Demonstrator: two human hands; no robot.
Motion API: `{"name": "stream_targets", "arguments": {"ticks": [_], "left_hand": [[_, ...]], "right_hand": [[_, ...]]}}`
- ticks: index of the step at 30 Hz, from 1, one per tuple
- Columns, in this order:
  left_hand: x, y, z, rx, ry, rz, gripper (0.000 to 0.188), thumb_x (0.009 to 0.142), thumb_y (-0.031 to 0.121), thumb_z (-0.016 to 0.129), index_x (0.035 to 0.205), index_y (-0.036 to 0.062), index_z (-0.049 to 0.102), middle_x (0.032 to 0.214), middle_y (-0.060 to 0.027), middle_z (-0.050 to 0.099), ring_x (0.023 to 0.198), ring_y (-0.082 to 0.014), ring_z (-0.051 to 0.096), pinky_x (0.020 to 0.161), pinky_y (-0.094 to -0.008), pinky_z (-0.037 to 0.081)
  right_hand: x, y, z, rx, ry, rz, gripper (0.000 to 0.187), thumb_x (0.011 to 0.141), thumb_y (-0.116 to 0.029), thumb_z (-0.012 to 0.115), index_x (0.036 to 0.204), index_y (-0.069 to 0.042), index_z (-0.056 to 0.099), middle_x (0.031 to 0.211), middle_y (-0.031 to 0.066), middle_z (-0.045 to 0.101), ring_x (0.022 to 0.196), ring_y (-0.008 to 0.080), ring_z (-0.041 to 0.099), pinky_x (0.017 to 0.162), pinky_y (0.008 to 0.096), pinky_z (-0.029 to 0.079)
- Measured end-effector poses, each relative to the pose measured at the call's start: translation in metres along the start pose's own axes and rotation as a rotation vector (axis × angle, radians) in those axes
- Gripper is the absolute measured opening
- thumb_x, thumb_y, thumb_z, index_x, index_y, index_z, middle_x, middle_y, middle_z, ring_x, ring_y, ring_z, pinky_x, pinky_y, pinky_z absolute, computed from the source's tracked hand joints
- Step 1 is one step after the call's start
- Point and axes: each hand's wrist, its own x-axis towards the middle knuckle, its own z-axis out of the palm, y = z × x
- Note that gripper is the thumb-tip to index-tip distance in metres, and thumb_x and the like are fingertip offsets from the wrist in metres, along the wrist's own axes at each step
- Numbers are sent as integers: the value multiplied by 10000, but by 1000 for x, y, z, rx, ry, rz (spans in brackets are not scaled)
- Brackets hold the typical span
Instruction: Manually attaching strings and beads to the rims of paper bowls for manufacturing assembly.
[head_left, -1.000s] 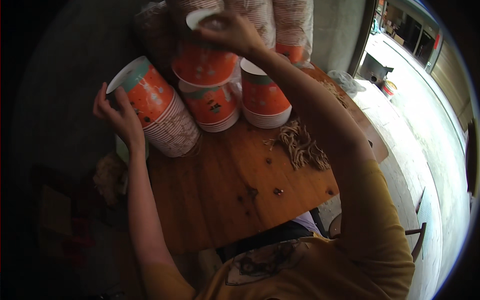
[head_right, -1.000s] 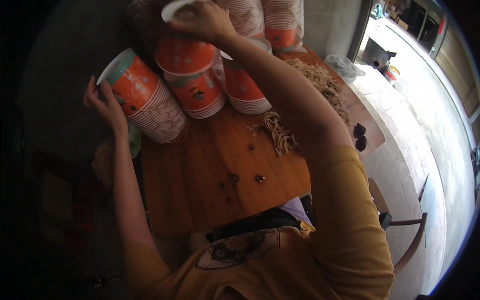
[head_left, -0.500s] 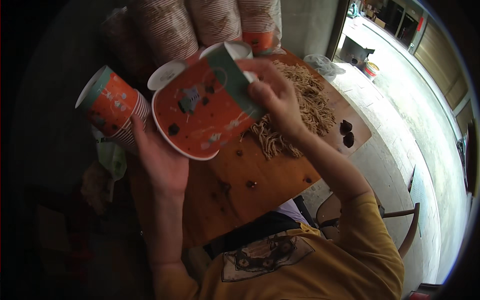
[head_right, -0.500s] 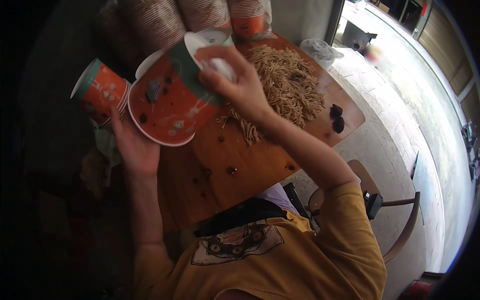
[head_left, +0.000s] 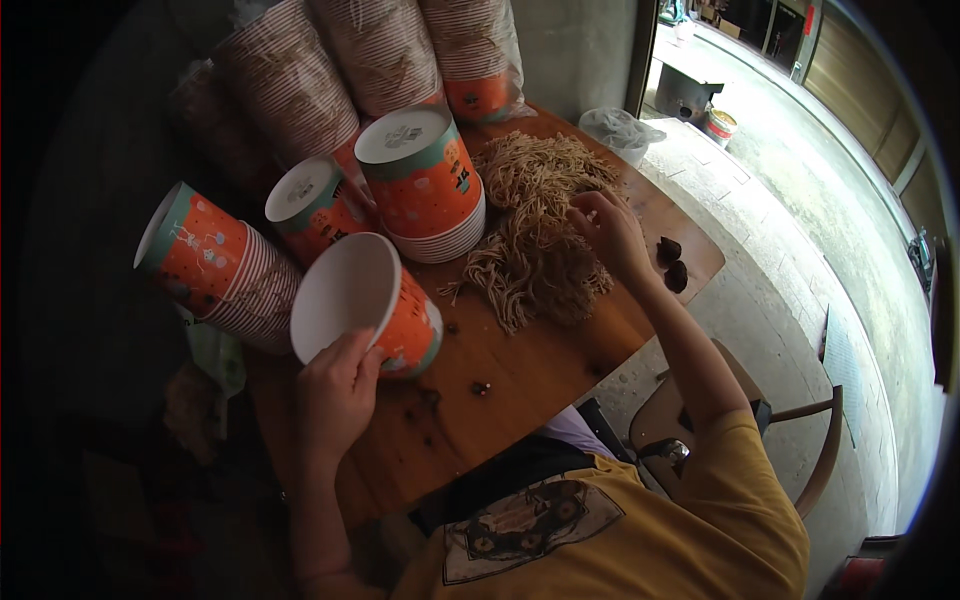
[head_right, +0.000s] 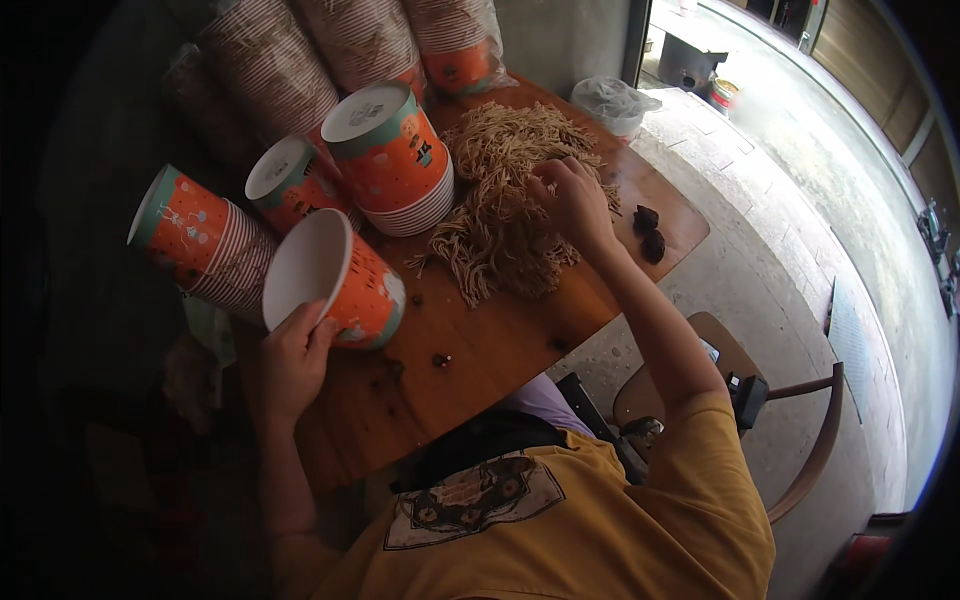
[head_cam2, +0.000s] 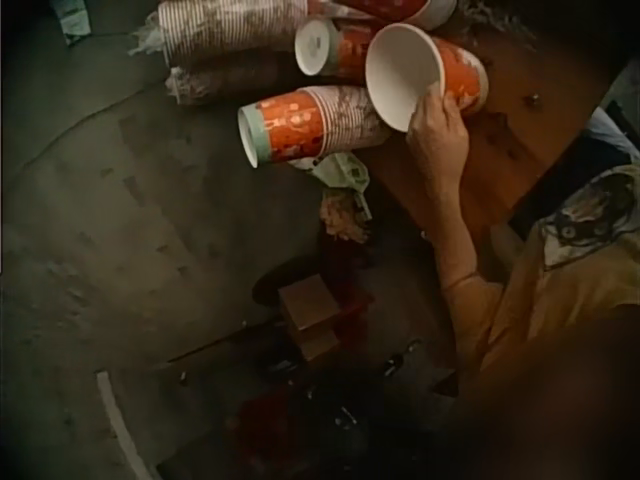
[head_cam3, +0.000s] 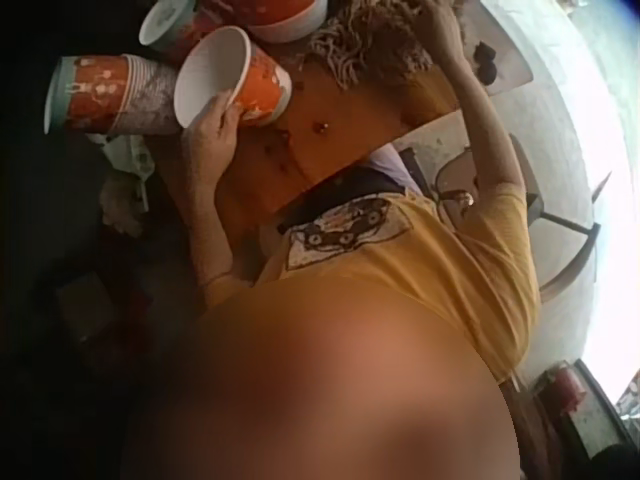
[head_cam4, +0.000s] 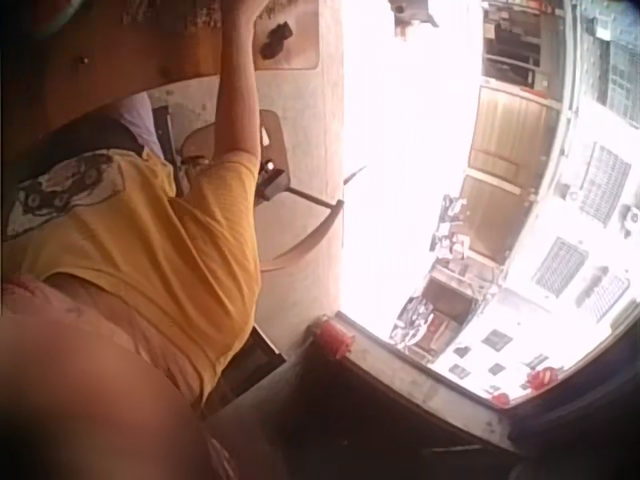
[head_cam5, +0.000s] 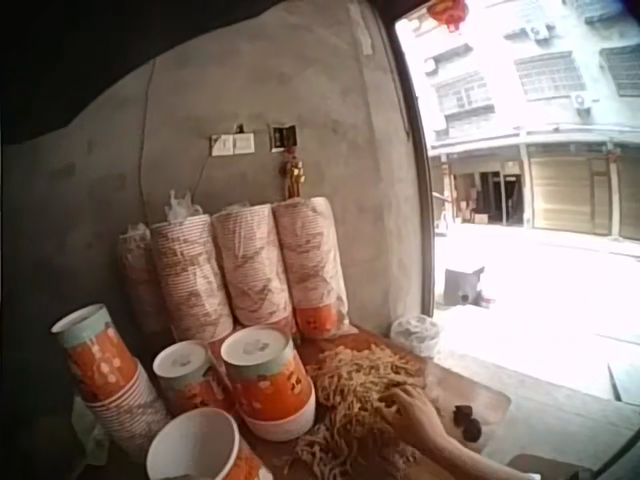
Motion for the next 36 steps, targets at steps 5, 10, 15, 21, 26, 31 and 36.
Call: {"name": "stream_targets", "arguments": {"ticks": [5, 10, 15, 21, 26, 31, 36], "left_hand": [[0, -8, 14, 42, -20, 24, 154, 850, 70, 596, 999, 32, 590, 885, -147, 625, 821, -357, 602, 729, -414, 482], [1, -7, 18, 52, -36, 111, 266, 825, 95, 644, 1079, 65, 573, 981, -120, 598, 943, -320, 573, 803, -416, 464], [-17, 17, 29, -229, 214, 141, 489, 808, 109, 706, 1238, 41, 483, 1214, -152, 515, 1107, -285, 527, 924, -373, 457], [-45, 49, 70, -1314, -113, -235, 349, 954, 99, 529, 1282, 15, 443, 1013, -64, 584, 836, -114, 587, 708, -233, 476], [-49, 41, 66, -1220, -246, -318, 242, 1006, 159, 436, 1179, 23, 537, 766, -10, 565, 656, -47, 518, 587, -186, 423], [-45, 38, 60, -1061, -349, -401, 250, 1009, 205, 423, 1132, 26, 548, 672, -41, 531, 573, -74, 501, 553, -215, 433], [-40, 29, 59, -137, -304, -102, 156, 969, 171, 454, 1032, 37, 504, 736, -196, 629, 695, -374, 624, 574, -478, 492]], "right_hand": [[7, 10, 14, 289, -209, 158, 224, 827, -250, 649, 896, -37, 656, 862, 120, 619, 810, 246, 612, 748, 362, 473], [-3, -36, -14, 633, -97, 276, 202, 942, -217, 541, 926, -19, 578, 827, 32, 622, 774, 99, 576, 707, 257, 463], [-37, -141, -38, 1117, -293, 215, 162, 987, -163, 459, 919, -28, 517, 857, 93, 642, 742, 135, 614, 698, 264, 493], [-63, -184, -33, 1366, -623, 293, 88, 954, -117, 546, 972, -32, 532, 880, 12, 611, 831, 70, 591, 745, 223, 484], [-48, -166, -16, 1473, -627, 424, 161, 988, -195, 486, 983, -37, 521, 961, 85, 655, 912, 156, 646, 803, 310, 537], [-49, -147, -6, 756, -528, 221, 133, 924, -159, 574, 950, -33, 541, 893, 86, 641, 804, 193, 659, 723, 298, 530], [-67, -165, -12, 497, -285, -411, 249, 851, -118, 632, 1064, -9, 561, 996, 140, 592, 889, 299, 617, 736, 359, 513]]}}
